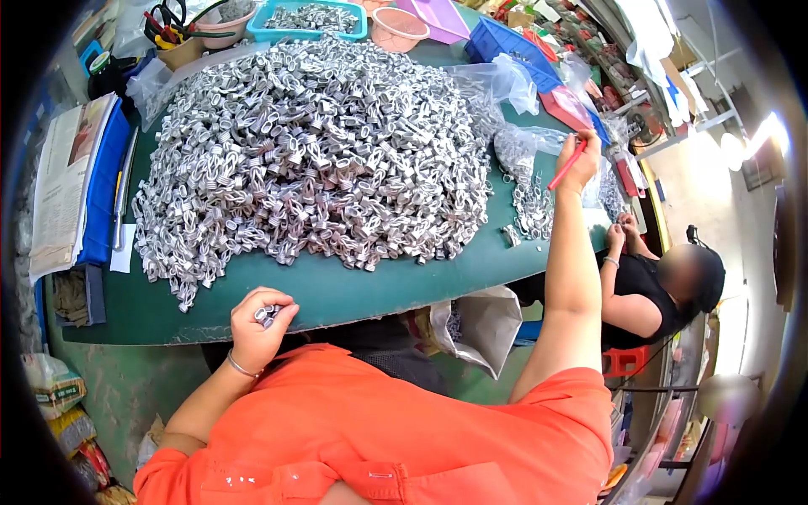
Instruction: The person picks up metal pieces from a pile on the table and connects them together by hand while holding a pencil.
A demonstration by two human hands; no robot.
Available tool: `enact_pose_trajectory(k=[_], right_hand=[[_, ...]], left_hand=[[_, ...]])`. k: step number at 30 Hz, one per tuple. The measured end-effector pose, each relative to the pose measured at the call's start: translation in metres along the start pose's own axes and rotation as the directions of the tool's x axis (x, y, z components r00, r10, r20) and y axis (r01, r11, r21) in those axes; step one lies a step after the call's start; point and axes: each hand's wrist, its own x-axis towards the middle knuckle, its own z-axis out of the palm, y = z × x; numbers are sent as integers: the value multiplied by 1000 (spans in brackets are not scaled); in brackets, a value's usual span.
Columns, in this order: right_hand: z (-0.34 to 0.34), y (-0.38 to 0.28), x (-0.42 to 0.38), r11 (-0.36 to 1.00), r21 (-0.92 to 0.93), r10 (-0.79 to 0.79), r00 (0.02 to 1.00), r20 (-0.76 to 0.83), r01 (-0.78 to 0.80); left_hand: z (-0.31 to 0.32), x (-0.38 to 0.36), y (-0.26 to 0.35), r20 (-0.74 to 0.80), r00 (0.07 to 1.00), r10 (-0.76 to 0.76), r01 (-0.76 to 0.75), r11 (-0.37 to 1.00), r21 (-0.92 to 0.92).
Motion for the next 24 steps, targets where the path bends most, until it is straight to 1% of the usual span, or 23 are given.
enact_pose_trajectory(k=[1, 2, 3, 4, 6, 7, 8, 9, 10, 12, 14, 15, 16, 17, 18, 19, 20, 22, 23, 24], right_hand=[[3, 3, -1, 998, -53, 46, 988, 145, -39], [5, 6, -3, 991, -111, 100, 952, 288, -70], [6, 8, -4, 976, -204, 150, 916, 373, -77], [7, 13, -4, 976, -199, 155, 911, 382, -83], [15, 19, -7, 954, -269, 248, 848, 469, -131], [12, 8, -6, 923, -381, 265, 802, 535, -51], [14, -6, -5, 856, -511, 397, 741, 541, -85], [19, -8, -4, 823, -558, 463, 691, 555, -104], [22, -18, -2, 801, -579, 516, 669, 535, -155], [44, 12, -2, 880, -418, 454, 655, 604, -225], [42, -15, -4, 914, -392, 361, 660, 659, -108], [48, -6, -4, 944, -330, 249, 658, 711, -1], [55, 10, -5, 970, -212, 71, 699, 712, 118], [68, 22, -2, 995, 21, 64, 797, 600, -95], [80, 27, -1, 924, 278, 104, 873, 477, -262], [77, -4, 7, 847, 498, 12, 944, 331, -185], [64, -60, 16, 730, 679, -44, 986, 162, -79], [28, -162, 5, 637, 763, 39, 993, 107, -108], [16, -180, -17, 605, 774, -42, 963, 265, -187], [1, -199, -38, 577, 772, -130, 903, 409, -267]], left_hand=[[0, 0, 0, -1, 1000, -2, 2, 1000, 3], [0, 0, 1, 8, 1000, 7, -7, 1000, 10], [0, 0, 1, 17, 1000, 14, -14, 1000, 18], [0, 0, 0, 16, 1000, 4, -4, 1000, 27], [0, -1, -2, 9, 998, 61, -61, 997, 56], [0, -1, -2, 10, 997, 73, -73, 995, 64], [0, 0, -3, 13, 996, 86, -87, 994, 60], [-1, 0, -1, 31, 996, 83, -85, 995, 55], [-2, 1, 0, 45, 996, 83, -85, 995, 50], [-2, 0, -2, 51, 994, 94, -96, 995, 40], [-1, 0, -3, 44, 993, 110, -112, 993, 40], [-1, 0, -3, 38, 994, 104, -105, 994, 40], [-2, -1, -2, 37, 995, 97, -98, 995, 37], [-3, -2, -3, 34, 996, 87, -88, 995, 41], [-3, -2, -4, 38, 995, 91, -92, 995, 42], [-2, -1, -5, 42, 995, 95, -97, 994, 42], [-2, 0, -5, 43, 995, 87, -89, 995, 42], [-2, 1, -4, 49, 997, 63, -65, 997, 30], [-3, 2, -4, 59, 997, 48, -49, 998, 30], [-3, 2, -4, 65, 997, 48, -50, 998, 30]])
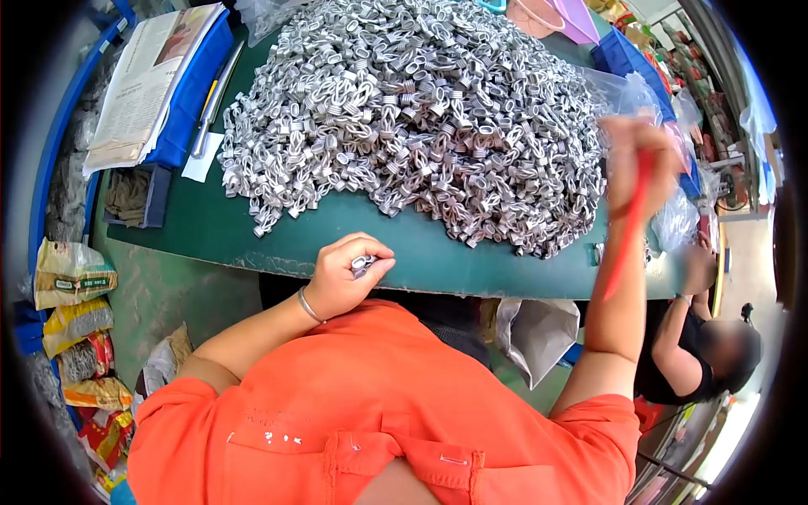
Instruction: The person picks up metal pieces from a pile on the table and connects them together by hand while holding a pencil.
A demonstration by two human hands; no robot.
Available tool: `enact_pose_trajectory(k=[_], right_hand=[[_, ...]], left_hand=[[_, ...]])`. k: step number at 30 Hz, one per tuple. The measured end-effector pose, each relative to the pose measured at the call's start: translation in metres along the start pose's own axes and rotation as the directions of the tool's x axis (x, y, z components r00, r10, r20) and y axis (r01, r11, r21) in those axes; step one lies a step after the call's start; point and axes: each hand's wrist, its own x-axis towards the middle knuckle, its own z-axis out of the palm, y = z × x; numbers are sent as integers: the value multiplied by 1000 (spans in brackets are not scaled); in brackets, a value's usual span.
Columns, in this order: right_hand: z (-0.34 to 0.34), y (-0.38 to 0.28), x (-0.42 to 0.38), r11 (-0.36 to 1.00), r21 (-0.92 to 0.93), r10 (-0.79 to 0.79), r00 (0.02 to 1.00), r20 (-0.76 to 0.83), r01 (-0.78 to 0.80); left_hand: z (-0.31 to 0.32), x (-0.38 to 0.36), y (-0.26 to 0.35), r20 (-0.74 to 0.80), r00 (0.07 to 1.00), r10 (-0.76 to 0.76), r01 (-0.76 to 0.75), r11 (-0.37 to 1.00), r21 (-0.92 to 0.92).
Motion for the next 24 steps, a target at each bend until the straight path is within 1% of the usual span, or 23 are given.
enact_pose_trajectory(k=[1, 2, 3, 4, 5, 6, 8, 10, 12, 14, 15, 16, 17, 18, 19, 20, 21, 22, 24], right_hand=[[26, -33, -23, 934, -312, -86, 955, 283, 176], [39, -34, -40, 865, -295, -202, 821, 534, 405], [54, -48, -53, 815, -339, -208, 784, 585, 469], [63, -48, -66, 825, -361, -143, 778, 611, 435], [68, -47, -74, 826, -414, -40, 773, 633, 382], [71, -43, -79, 807, -432, -65, 788, 613, 403], [70, -37, -83, 768, -506, -40, 819, 572, 391], [70, -39, -83, 779, -551, 35, 856, 516, 300], [67, -35, -86, 777, -548, 28, 852, 522, 310], [66, -32, -91, 864, -411, -77, 883, 463, 291], [70, -39, -94, 915, -353, -52, 926, 375, 194], [74, -44, -96, 973, -201, -56, 958, 282, 116], [76, -48, -102, 994, -91, -28, 961, 275, 55], [77, -53, -108, 1000, 23, -1, 963, 271, -6], [81, -56, -122, 980, 129, 105, 943, 316, -153], [86, -64, -129, 945, 228, 145, 927, 347, -234], [89, -65, -136, 937, 255, 139, 927, 349, -237], [92, -65, -144, 929, 281, 135, 926, 352, -243], [93, -64, -159, 868, 336, 249, 906, 341, -365]], left_hand=[[-1, 1, 0, 9, 1000, -11, 11, 1000, -4], [-1, 1, 0, 16, 1000, -23, 23, 1000, -8], [-2, 1, 0, 13, 1000, -25, 25, 1000, -6], [-3, 2, 1, 19, 998, -64, 64, 998, -25], [-4, 2, 2, 27, 994, -102, 103, 994, -43], [-4, 2, 3, 26, 994, -103, 104, 994, -39], [-5, 3, 4, 36, 991, -128, 130, 990, -50], [-6, 2, 5, 43, 988, -148, 150, 987, -52], [-5, 2, 5, 54, 985, -166, 169, 984, -55], [-4, 2, 4, 82, 960, -269, 276, 955, -108], [-2, 3, 4, 82, 959, -272, 280, 954, -105], [0, 6, 6, 86, 956, -279, 290, 940, -182], [2, 8, 7, 88, 954, -285, 298, 920, -255], [2, 11, 10, 84, 953, -290, 302, 921, -246], [1, 14, 14, 149, 906, -395, 420, 812, -406], [0, 16, 17, 229, 848, -478, 519, 662, -541], [1, 17, 20, 228, 839, -493, 523, 616, -589], [-1, 17, 19, 222, 836, -502, 527, 620, -581], [-4, 16, 15, 220, 843, -490, 529, 685, -501]])
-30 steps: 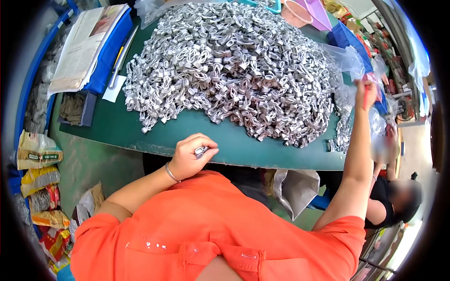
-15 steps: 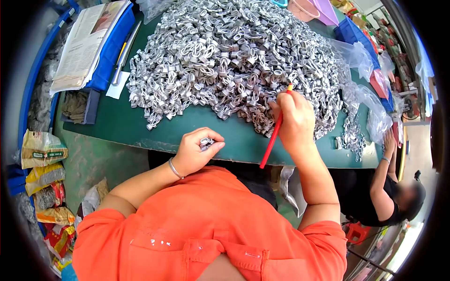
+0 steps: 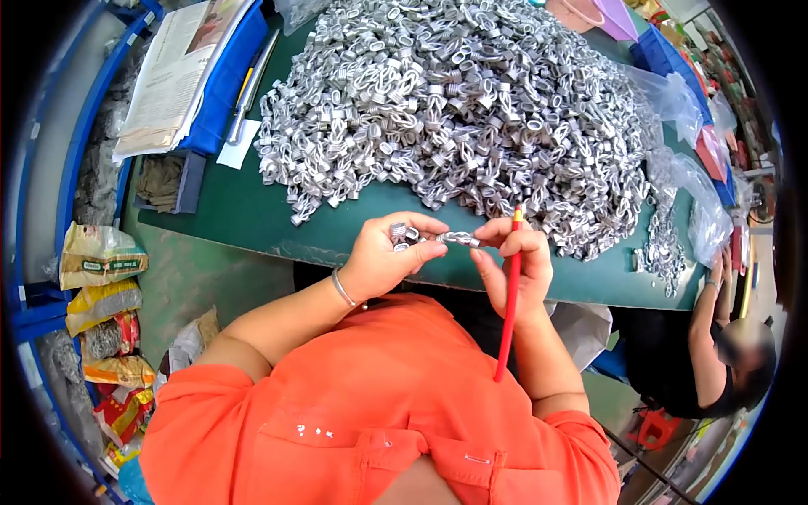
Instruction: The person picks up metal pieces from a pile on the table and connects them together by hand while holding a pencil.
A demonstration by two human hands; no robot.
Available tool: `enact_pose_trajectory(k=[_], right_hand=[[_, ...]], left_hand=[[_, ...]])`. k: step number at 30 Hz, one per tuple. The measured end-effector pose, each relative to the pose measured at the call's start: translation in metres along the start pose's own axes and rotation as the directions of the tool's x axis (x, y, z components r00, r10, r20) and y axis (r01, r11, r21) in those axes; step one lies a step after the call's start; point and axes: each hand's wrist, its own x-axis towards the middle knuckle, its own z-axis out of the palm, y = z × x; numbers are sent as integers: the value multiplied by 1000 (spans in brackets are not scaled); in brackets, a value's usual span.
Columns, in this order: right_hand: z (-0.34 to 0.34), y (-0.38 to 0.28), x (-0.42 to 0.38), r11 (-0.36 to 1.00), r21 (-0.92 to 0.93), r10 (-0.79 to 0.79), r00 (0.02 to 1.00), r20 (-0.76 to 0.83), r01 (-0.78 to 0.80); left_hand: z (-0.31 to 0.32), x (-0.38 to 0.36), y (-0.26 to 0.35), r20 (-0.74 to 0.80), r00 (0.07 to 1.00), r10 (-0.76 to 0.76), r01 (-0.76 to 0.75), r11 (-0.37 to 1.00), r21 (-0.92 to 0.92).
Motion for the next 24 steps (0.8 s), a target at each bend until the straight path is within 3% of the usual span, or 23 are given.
enact_pose_trajectory(k=[4, 6, 8, 10, 12, 14, 16, 19, 24], right_hand=[[2, 4, -13, 976, 180, 121, 993, -2, -119], [3, 3, -17, 960, 232, 157, 988, 6, -154], [5, 1, -19, 880, 400, 281, 960, -8, -255], [2, -1, -21, 822, 438, 402, 916, 6, -364], [2, -3, -19, 783, 461, 464, 886, 16, -418], [0, 2, -22, 743, 497, 488, 871, 54, -447], [1, 7, -24, 700, 532, 509, 856, 97, -476], [3, 14, -27, 567, 697, 451, 873, 185, -440], [11, 10, -33, 692, 615, 411, 907, 94, -378]], left_hand=[[2, -2, -2, -42, 997, 70, -67, 995, 73], [-1, -5, -3, -30, 1000, -2, 5, 995, 96], [-1, -6, -1, -18, 997, 79, -74, 978, 196], [-2, -9, 2, -17, 1000, 16, -12, 981, 193], [-4, -9, -2, 26, 986, 165, -165, 940, 299], [-3, -10, -2, 26, 988, 152, -153, 942, 300], [-3, -10, -2, 76, 945, 318, -325, 889, 322], [-1, -12, 3, 110, 929, 353, -370, 886, 280], [2, -15, 9, 145, 915, 377, -403, 873, 275]])
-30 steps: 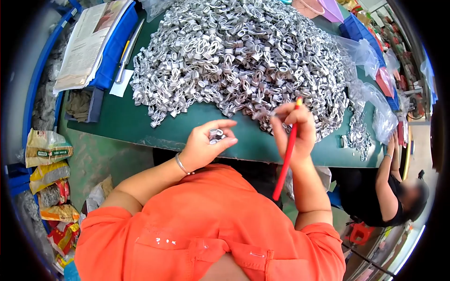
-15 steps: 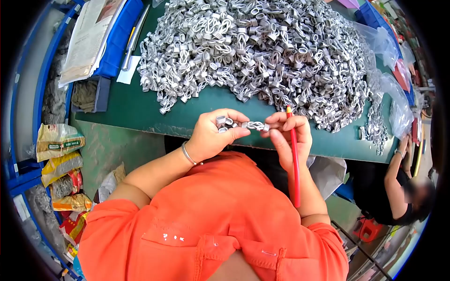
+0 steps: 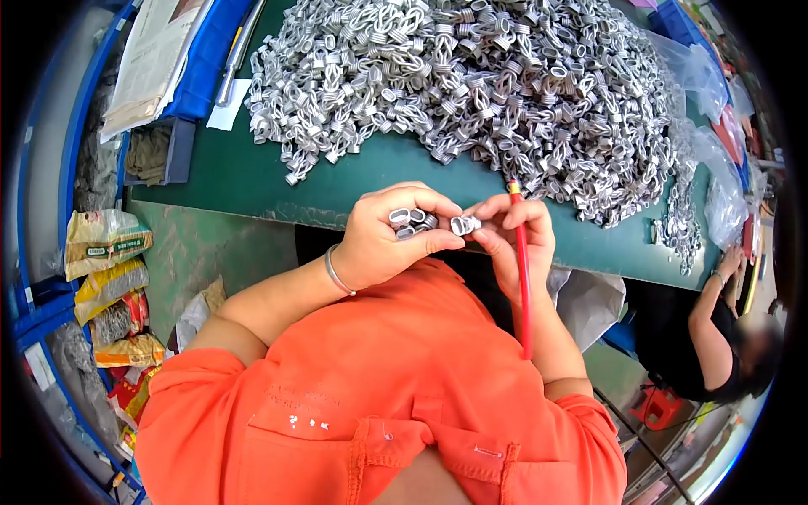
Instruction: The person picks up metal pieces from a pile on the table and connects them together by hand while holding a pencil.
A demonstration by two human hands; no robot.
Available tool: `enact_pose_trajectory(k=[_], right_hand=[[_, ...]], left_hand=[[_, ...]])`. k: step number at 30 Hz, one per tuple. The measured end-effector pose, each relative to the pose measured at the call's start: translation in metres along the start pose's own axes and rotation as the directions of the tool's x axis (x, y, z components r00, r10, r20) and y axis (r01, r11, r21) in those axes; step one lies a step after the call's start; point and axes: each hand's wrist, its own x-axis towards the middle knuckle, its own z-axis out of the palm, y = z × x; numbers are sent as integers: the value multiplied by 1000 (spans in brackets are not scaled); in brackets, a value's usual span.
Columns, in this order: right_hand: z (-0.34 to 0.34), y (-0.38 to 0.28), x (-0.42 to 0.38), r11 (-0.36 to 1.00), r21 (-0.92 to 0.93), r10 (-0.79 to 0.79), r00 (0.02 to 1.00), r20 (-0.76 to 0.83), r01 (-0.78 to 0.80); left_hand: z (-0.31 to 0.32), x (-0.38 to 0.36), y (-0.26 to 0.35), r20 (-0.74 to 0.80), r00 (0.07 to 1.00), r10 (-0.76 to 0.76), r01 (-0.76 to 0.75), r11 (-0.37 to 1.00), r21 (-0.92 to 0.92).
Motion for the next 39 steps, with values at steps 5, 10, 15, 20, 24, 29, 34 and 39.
enact_pose_trajectory(k=[5, 10, 15, 20, 24, 29, 34, 39], right_hand=[[2, -2, 0, 898, -264, -361, 932, 16, 352], [6, -8, 4, 831, -319, -462, 885, 60, 455], [9, -8, 5, 804, -353, -478, 873, 96, 479], [22, -17, 12, 662, -504, -460, 832, 310, 555], [5, -16, 22, 294, -674, -566, 692, 448, 677], [-22, -39, 47, -160, -946, -472, 820, 324, 282], [-18, -41, 44, -303, -915, -414, 828, 378, 266], [-14, -44, 32, 155, -894, -295, 883, 365, 421]], left_hand=[[1, -3, -5, -53, 996, -70, 69, 997, -28], [1, -5, -8, -60, 982, -177, 171, 981, -95], [2, -7, -6, -40, 940, -338, 323, 925, -201], [4, 0, -12, 299, 769, -564, 578, 415, -703], [4, -1, -18, 365, 759, -538, 579, 303, -757], [2, -2, -23, 336, 777, -532, 567, 359, -742], [4, -3, -19, 217, 825, -522, 533, 591, -605], [13, 4, -4, -12, 907, -420, 404, 879, -253]])
